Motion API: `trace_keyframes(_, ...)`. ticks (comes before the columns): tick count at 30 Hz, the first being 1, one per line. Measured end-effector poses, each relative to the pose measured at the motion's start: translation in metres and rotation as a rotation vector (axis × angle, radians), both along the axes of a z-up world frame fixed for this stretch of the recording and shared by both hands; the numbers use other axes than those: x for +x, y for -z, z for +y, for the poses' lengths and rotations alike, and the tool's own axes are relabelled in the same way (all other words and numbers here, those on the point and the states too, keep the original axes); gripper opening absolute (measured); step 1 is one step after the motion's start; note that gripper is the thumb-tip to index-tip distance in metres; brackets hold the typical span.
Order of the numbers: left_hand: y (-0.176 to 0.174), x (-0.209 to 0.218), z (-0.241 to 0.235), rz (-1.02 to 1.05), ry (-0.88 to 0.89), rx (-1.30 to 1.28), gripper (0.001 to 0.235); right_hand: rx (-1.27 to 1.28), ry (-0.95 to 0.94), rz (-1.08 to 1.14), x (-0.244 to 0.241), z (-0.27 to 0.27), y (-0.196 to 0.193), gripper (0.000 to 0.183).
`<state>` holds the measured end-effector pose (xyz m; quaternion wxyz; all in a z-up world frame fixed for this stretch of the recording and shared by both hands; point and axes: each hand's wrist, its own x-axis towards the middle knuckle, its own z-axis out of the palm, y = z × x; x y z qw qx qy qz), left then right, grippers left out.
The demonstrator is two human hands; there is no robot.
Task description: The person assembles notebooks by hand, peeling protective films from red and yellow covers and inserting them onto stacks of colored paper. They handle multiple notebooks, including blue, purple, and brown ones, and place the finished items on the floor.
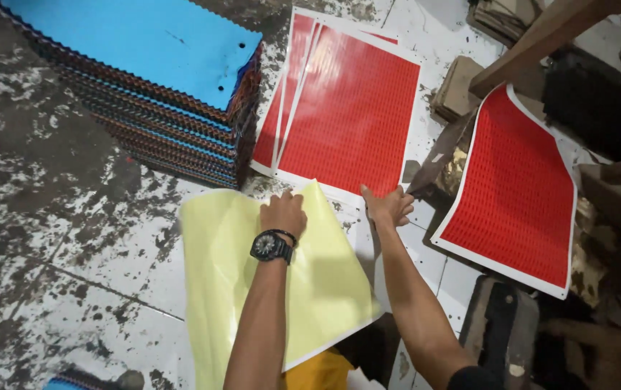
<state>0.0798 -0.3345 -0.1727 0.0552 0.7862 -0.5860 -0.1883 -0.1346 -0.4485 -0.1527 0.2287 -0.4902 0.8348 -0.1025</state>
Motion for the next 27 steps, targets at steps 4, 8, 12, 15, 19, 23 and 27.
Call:
trace_keyframes(4, 0.01, 0.01, -0.01, 0.078, -0.101, -0.059, 0.039, -0.022, 0.015, -0.062, 0.001, 0.003, -0.001, 0.101)
trace_keyframes(8, -0.02, 0.024, -0.023, 0.265, -0.265, -0.213, 0.066, -0.108, 0.054, -0.106, -0.007, -0.004, 0.022, 0.079)
trace_keyframes(12, -0.009, 0.031, -0.031, 0.416, -0.344, -0.193, 0.069, -0.263, 0.201, -0.62, 0.02, 0.029, -0.043, 0.08)
trace_keyframes(15, 0.008, 0.032, -0.038, 0.572, -0.44, -0.207, 0.065, -0.172, 0.408, -1.104, 0.003, 0.009, -0.035, 0.058)
trace_keyframes(19, -0.003, 0.028, -0.041, 0.779, -0.611, -0.364, 0.06, -0.042, 0.615, -1.422, -0.005, -0.005, -0.054, 0.041)
trace_keyframes(23, -0.02, 0.031, -0.049, 0.908, -0.763, -0.424, 0.08, 0.012, 0.716, -1.62, -0.005, -0.007, -0.088, 0.036)
trace_keyframes(27, 0.006, 0.031, -0.072, 1.443, -0.962, -0.706, 0.086, 0.05, 0.689, -1.614, -0.015, -0.001, -0.101, 0.035)
